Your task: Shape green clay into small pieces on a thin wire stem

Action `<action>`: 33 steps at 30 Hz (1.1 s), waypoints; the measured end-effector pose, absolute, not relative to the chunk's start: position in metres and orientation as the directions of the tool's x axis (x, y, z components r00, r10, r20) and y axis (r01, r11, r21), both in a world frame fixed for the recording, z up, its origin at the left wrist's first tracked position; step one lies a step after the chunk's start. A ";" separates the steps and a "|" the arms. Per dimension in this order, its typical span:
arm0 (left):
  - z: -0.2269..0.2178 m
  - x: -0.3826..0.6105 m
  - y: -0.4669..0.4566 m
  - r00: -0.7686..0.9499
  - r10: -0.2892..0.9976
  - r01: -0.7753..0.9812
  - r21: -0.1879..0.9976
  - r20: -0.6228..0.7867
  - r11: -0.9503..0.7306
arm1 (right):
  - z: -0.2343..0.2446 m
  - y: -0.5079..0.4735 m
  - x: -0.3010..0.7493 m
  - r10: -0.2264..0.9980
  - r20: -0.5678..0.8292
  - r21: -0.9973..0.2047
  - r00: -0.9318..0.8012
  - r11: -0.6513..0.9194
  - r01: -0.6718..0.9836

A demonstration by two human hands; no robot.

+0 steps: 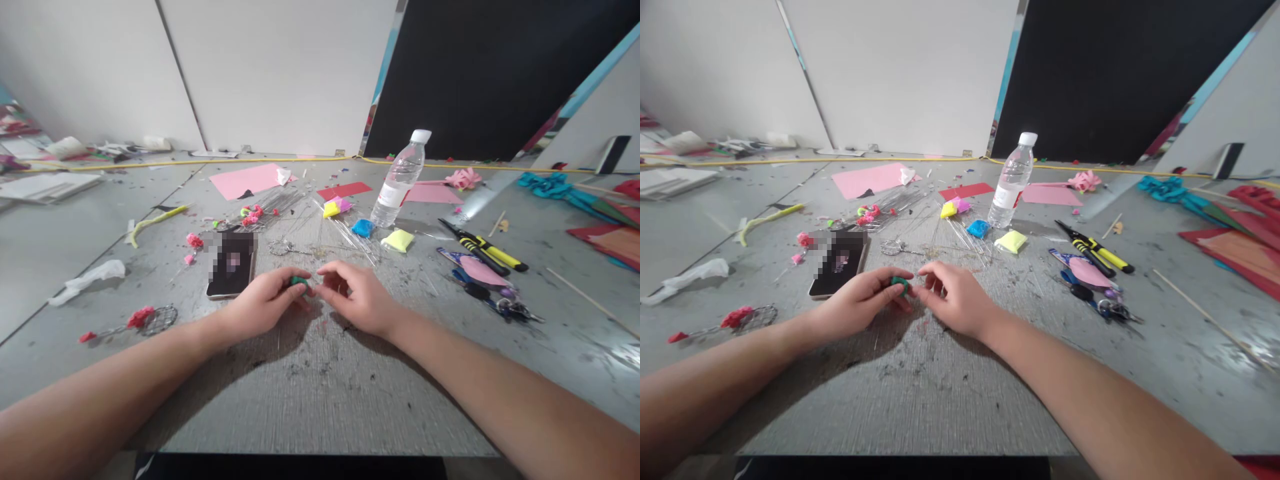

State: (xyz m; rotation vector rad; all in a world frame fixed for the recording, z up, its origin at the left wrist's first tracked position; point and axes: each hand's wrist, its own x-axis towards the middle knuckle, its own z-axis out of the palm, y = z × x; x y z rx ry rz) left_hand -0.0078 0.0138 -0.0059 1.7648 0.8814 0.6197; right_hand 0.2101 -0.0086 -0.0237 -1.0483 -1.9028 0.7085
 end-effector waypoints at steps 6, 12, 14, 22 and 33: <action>0.003 -0.007 0.005 0.652 0.758 0.416 0.826 0.019 -0.379 | -0.018 -0.026 0.204 0.734 0.459 -0.583 -0.500 0.674 0.454; 0.002 -0.005 0.005 0.719 0.692 0.346 0.896 -0.062 -0.279 | -0.018 -0.026 0.204 0.710 0.461 -0.543 -0.532 0.700 0.464; 0.004 -0.006 0.005 0.721 0.689 0.322 0.916 -0.075 -0.238 | -0.017 -0.025 0.205 0.708 0.471 -0.525 -0.526 0.704 0.478; 0.008 -0.007 0.004 0.752 0.657 0.344 0.884 -0.057 -0.316 | -0.018 -0.030 0.203 0.649 0.545 -0.435 -0.531 0.760 0.483; 0.000 -0.005 0.001 0.512 0.845 0.037 0.987 -0.155 0.158 | -0.021 -0.026 0.203 0.624 0.594 -0.480 -0.507 0.781 0.399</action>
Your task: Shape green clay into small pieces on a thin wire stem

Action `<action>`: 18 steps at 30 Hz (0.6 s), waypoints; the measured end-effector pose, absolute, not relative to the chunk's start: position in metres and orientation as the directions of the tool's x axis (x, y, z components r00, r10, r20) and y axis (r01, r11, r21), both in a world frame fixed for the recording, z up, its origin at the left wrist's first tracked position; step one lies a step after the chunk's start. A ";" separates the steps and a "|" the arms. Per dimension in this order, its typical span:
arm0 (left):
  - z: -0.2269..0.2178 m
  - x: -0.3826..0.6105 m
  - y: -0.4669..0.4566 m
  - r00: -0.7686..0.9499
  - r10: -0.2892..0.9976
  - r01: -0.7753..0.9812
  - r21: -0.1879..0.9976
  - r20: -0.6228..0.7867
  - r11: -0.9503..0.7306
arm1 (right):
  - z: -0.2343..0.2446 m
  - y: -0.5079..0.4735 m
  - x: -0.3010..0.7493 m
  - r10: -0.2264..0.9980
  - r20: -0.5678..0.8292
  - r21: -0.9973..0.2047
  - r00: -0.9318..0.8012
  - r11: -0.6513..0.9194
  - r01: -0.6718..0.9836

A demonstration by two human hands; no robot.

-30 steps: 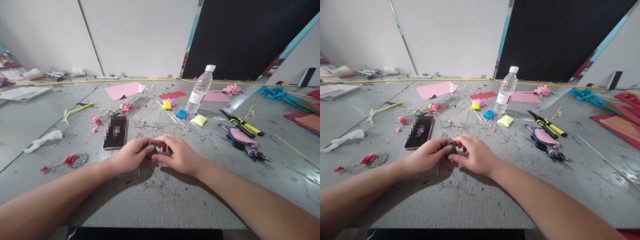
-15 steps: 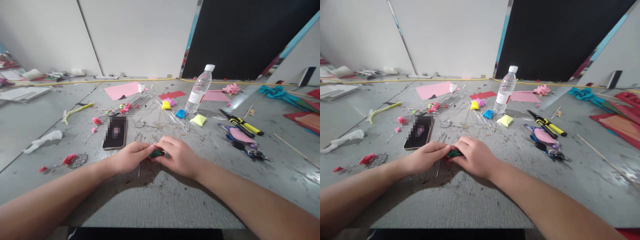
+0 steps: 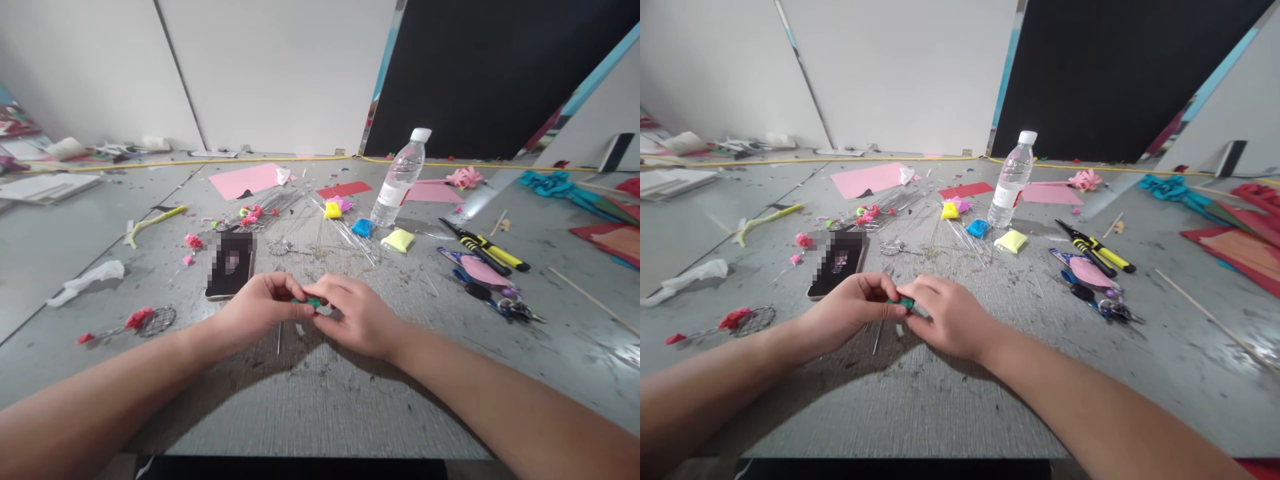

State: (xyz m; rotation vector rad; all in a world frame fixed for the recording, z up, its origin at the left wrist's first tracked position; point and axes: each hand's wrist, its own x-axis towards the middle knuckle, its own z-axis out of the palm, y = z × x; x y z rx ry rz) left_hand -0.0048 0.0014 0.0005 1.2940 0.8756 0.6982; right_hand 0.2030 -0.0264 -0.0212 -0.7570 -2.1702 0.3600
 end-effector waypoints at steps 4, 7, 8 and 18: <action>0.001 -0.006 0.004 0.481 0.863 -0.015 0.983 -0.154 0.183 | -0.022 -0.023 0.205 0.610 0.619 -0.465 -0.494 0.792 0.395; -0.002 -0.006 0.007 0.533 0.825 0.043 0.979 -0.191 0.199 | -0.021 -0.023 0.206 0.595 0.633 -0.422 -0.495 0.801 0.424; -0.003 -0.006 0.007 0.539 0.819 0.054 0.979 -0.195 0.198 | -0.021 -0.022 0.206 0.596 0.639 -0.415 -0.487 0.800 0.435; 0.004 -0.003 0.008 0.516 0.841 0.185 0.980 -0.159 0.071 | -0.020 -0.018 0.208 0.588 0.728 -0.424 -0.353 0.791 0.442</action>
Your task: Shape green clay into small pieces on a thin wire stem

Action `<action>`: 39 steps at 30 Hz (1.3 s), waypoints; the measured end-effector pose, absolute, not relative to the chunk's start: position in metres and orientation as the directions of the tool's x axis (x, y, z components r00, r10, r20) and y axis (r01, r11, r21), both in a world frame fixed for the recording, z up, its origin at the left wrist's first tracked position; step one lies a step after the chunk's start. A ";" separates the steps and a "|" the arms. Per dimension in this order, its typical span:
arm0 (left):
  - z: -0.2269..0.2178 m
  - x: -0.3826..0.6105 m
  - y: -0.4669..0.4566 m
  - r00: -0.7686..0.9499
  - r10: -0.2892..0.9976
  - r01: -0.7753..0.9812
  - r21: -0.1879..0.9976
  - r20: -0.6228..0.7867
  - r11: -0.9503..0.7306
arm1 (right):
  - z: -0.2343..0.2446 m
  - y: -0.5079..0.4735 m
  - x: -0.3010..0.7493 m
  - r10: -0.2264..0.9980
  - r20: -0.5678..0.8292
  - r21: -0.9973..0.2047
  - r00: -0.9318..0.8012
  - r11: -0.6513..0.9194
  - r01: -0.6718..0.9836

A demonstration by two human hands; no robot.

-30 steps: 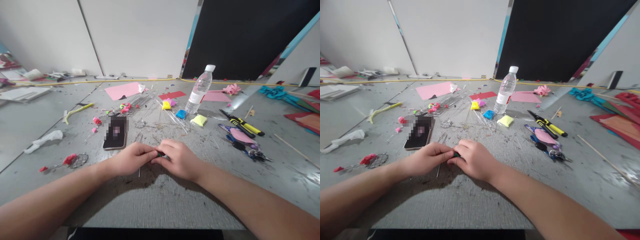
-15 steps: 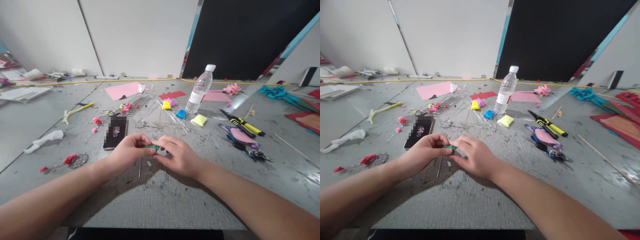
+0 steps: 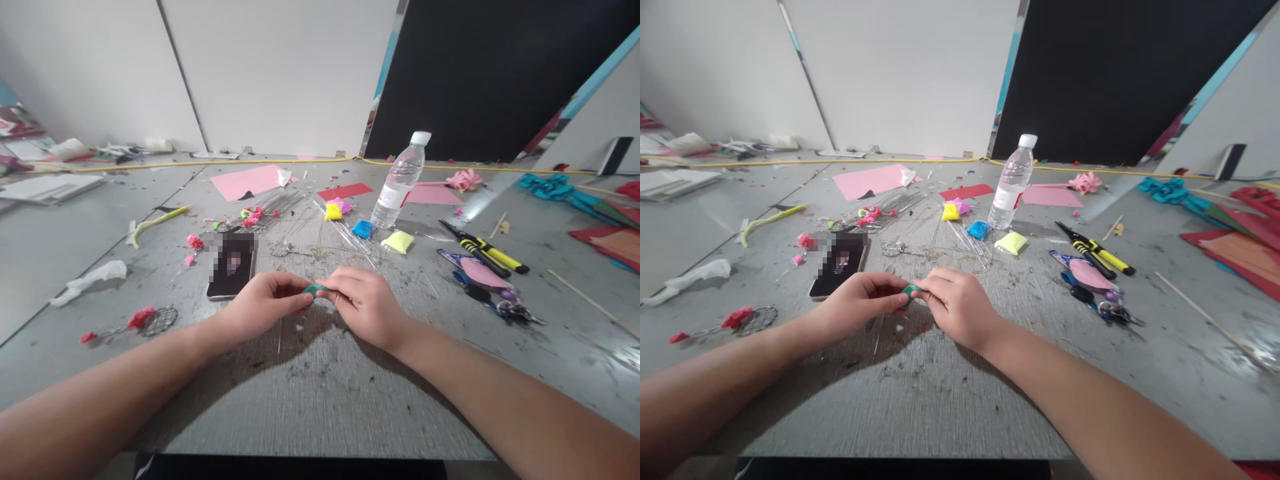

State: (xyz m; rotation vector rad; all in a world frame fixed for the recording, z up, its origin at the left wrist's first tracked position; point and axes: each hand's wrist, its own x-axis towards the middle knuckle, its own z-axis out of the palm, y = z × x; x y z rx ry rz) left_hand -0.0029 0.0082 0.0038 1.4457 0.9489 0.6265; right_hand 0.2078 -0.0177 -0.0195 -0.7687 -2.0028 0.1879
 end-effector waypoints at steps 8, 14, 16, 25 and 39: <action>0.000 -0.003 0.007 0.527 0.833 -0.004 0.980 -0.168 0.200 | -0.017 -0.022 0.205 0.592 0.660 -0.409 -0.463 0.800 0.439; 0.002 -0.002 0.001 0.594 0.781 -0.168 0.920 -0.193 0.355 | -0.013 -0.022 0.206 0.544 0.705 -0.367 -0.455 0.829 0.422; -0.001 -0.002 0.001 0.602 0.775 -0.140 0.931 -0.190 0.337 | -0.013 -0.022 0.205 0.525 0.718 -0.359 -0.458 0.842 0.403; -0.005 -0.008 0.011 0.483 0.847 0.173 0.973 -0.220 0.154 | -0.021 -0.022 0.203 0.560 0.680 -0.371 -0.473 0.820 0.436; 0.007 -0.007 0.009 0.543 0.836 0.256 0.963 -0.075 -0.080 | -0.022 -0.025 0.201 0.652 0.656 -0.493 -0.379 0.751 0.439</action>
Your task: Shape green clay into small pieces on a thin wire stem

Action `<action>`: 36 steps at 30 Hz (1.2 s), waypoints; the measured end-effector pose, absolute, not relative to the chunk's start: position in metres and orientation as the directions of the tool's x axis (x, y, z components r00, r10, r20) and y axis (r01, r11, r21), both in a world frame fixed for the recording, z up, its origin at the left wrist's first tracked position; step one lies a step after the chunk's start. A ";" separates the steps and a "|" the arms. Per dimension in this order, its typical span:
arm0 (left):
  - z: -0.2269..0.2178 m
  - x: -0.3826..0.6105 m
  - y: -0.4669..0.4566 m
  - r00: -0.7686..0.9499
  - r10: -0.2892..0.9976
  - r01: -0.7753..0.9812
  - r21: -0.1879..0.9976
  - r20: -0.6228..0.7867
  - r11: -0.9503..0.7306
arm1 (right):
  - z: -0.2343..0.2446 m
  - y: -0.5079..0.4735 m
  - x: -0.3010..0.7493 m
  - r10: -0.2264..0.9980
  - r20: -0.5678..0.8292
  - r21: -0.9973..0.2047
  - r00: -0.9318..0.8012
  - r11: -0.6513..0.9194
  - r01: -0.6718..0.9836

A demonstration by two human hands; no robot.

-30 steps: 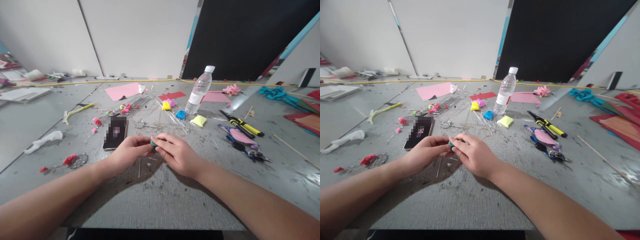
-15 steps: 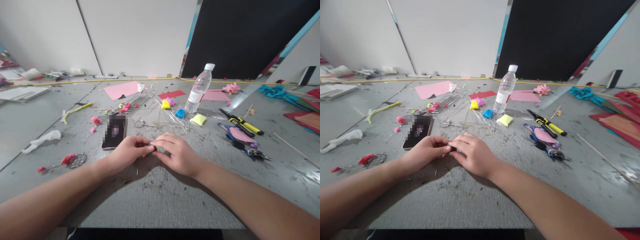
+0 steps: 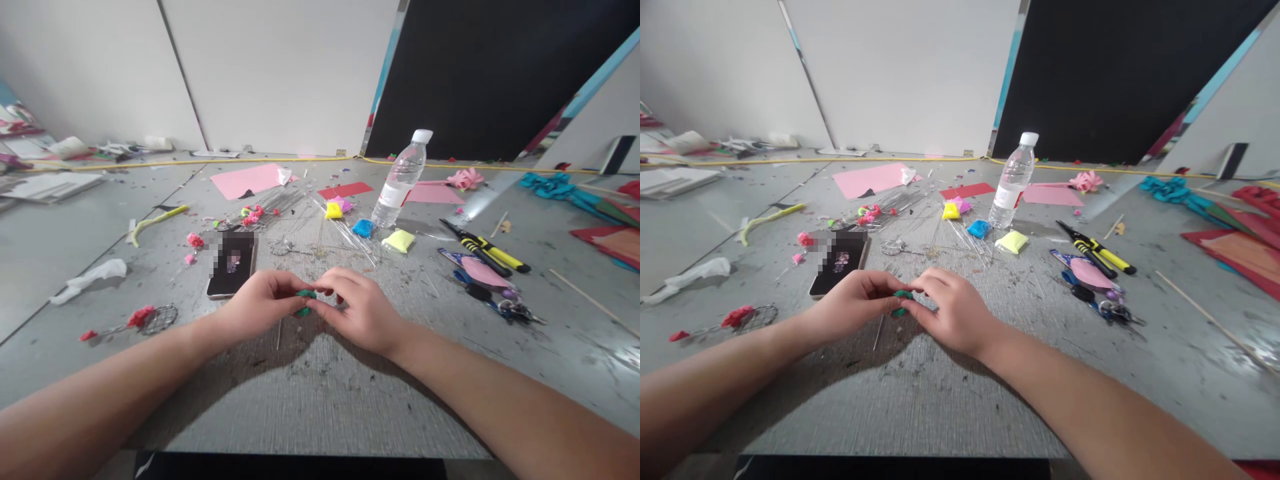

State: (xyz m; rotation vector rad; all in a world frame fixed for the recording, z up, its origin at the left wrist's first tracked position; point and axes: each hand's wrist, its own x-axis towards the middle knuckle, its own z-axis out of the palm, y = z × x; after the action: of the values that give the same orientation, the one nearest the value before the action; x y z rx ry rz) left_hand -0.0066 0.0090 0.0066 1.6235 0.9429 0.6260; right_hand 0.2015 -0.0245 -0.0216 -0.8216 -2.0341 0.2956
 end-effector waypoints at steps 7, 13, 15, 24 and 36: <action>0.001 -0.006 0.008 0.549 0.830 0.137 0.990 -0.096 0.025 | -0.026 -0.020 0.203 0.745 0.610 -0.570 -0.270 0.649 0.504; -0.005 -0.005 0.008 0.479 0.865 0.096 0.988 -0.152 0.121 | -0.025 -0.021 0.202 0.703 0.629 -0.532 -0.332 0.701 0.476; -0.003 -0.005 0.007 0.494 0.853 0.131 0.984 -0.169 0.120 | -0.024 -0.022 0.202 0.670 0.657 -0.514 -0.345 0.733 0.445; 0.006 -0.003 0.007 0.543 0.830 0.201 0.979 -0.130 0.022 | -0.017 -0.020 0.205 0.682 0.649 -0.547 -0.338 0.727 0.416; 0.005 -0.001 0.006 0.402 0.890 0.112 0.977 -0.213 0.183 | -0.019 -0.013 0.207 0.878 0.444 -0.756 -0.181 0.475 0.451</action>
State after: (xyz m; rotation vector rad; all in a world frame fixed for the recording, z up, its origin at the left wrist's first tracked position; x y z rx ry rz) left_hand -0.0015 0.0064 0.0047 1.2809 1.0309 0.7150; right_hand 0.2075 -0.0126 -0.0194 -1.1230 -1.8066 0.5858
